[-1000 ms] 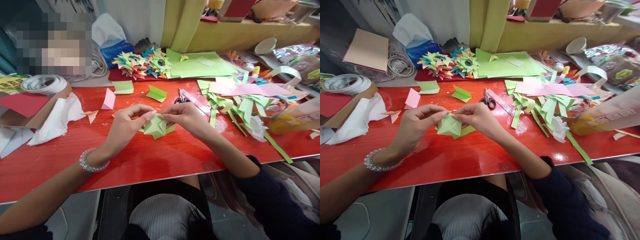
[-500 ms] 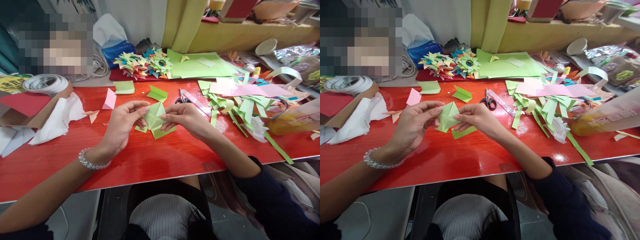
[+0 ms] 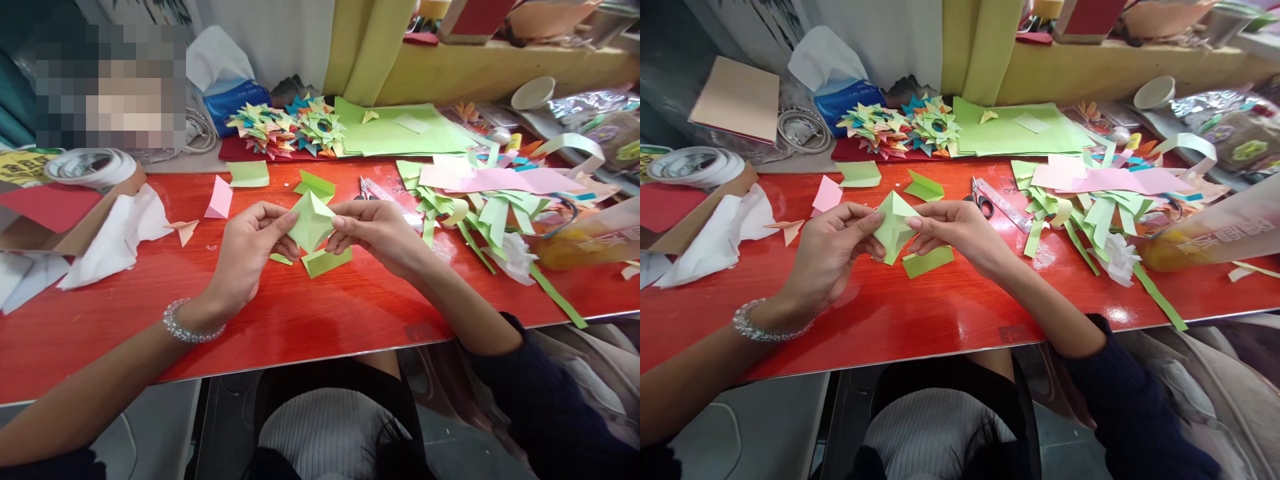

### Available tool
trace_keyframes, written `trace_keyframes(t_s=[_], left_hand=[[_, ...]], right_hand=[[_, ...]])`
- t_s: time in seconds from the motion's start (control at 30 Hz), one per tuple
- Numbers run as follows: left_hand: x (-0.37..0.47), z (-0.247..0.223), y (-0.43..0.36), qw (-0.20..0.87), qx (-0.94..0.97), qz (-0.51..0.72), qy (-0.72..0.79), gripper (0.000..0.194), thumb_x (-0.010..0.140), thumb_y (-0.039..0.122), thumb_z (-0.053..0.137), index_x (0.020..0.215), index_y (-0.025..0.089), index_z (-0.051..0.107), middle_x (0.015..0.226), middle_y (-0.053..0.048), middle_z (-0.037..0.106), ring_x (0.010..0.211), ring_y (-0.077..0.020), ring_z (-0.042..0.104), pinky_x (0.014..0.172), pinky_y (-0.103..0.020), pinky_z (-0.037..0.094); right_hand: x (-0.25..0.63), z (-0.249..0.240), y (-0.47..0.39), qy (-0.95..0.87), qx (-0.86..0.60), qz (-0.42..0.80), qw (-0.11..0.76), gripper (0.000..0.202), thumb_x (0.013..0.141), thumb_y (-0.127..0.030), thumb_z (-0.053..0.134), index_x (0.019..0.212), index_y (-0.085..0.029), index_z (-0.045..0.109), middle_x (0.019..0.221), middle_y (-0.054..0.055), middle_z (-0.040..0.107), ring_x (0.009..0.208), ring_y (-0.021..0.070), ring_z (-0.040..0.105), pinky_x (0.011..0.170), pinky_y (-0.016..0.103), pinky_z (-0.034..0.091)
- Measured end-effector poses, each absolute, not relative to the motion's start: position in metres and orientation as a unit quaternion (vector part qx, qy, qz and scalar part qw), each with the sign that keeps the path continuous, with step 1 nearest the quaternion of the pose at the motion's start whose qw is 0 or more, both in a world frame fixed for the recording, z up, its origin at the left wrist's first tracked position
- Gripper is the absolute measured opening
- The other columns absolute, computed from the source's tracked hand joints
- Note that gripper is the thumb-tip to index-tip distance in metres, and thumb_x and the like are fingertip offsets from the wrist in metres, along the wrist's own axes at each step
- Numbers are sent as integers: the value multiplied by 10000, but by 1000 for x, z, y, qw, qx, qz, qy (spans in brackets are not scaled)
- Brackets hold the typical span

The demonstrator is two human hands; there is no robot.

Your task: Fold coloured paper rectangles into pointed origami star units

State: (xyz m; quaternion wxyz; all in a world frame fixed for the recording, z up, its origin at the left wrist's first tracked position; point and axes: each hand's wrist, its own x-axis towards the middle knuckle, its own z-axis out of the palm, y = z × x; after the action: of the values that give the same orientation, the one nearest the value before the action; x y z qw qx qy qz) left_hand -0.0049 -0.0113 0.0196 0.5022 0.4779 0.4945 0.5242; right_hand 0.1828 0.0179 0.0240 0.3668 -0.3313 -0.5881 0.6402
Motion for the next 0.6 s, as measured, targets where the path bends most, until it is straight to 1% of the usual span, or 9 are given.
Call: trace_keyframes(t_s=[0.1, 0.17, 0.27, 0.37, 0.5, 0.6], left_hand=[[-5, 20, -12, 498, 477, 527, 497, 166, 788, 303, 686, 765, 168, 591, 562, 31, 615, 459, -85, 584, 471, -200, 488], [-5, 20, -12, 495, 482, 522, 500, 173, 795, 314, 679, 767, 171, 586, 550, 32, 613, 455, -87, 585, 473, -202, 491], [-4, 18, -13, 500, 488, 522, 489, 172, 786, 315, 692, 783, 176, 589, 550, 31, 619, 464, -95, 596, 489, -210, 507], [-4, 18, -13, 507, 493, 523, 476, 170, 766, 296, 713, 850, 186, 614, 599, 30, 645, 507, -107, 627, 520, -223, 529], [-4, 20, -12, 517, 500, 512, 469, 206, 756, 239, 709, 955, 207, 668, 717, 16, 696, 601, -116, 668, 607, -241, 557], [-6, 21, -11, 532, 492, 510, 463, 139, 764, 204, 681, 901, 207, 703, 729, 14, 699, 615, -105, 670, 643, -231, 559]], right_hand=[[182, 25, 16, -579, -332, 656, 352, 371, 810, -445, 665, 997, -128, 713, 770, 57, 723, 701, 128, 698, 671, 223, 566], [181, 25, 16, -574, -334, 662, 346, 360, 816, -438, 662, 993, -131, 717, 772, 58, 724, 714, 131, 703, 678, 222, 571], [180, 24, 15, -564, -344, 654, 368, 299, 804, -391, 688, 944, -130, 724, 739, 46, 718, 671, 119, 696, 668, 216, 575], [179, 22, 16, -553, -356, 642, 394, 247, 791, -352, 703, 904, -134, 728, 683, 28, 700, 609, 109, 679, 635, 215, 575], [180, 20, 18, -546, -375, 620, 421, 245, 768, -284, 709, 975, -154, 728, 686, 8, 695, 579, 109, 664, 631, 241, 581], [182, 20, 18, -563, -366, 612, 418, 224, 784, -249, 674, 988, -182, 738, 744, 4, 711, 617, 105, 669, 678, 253, 582]])
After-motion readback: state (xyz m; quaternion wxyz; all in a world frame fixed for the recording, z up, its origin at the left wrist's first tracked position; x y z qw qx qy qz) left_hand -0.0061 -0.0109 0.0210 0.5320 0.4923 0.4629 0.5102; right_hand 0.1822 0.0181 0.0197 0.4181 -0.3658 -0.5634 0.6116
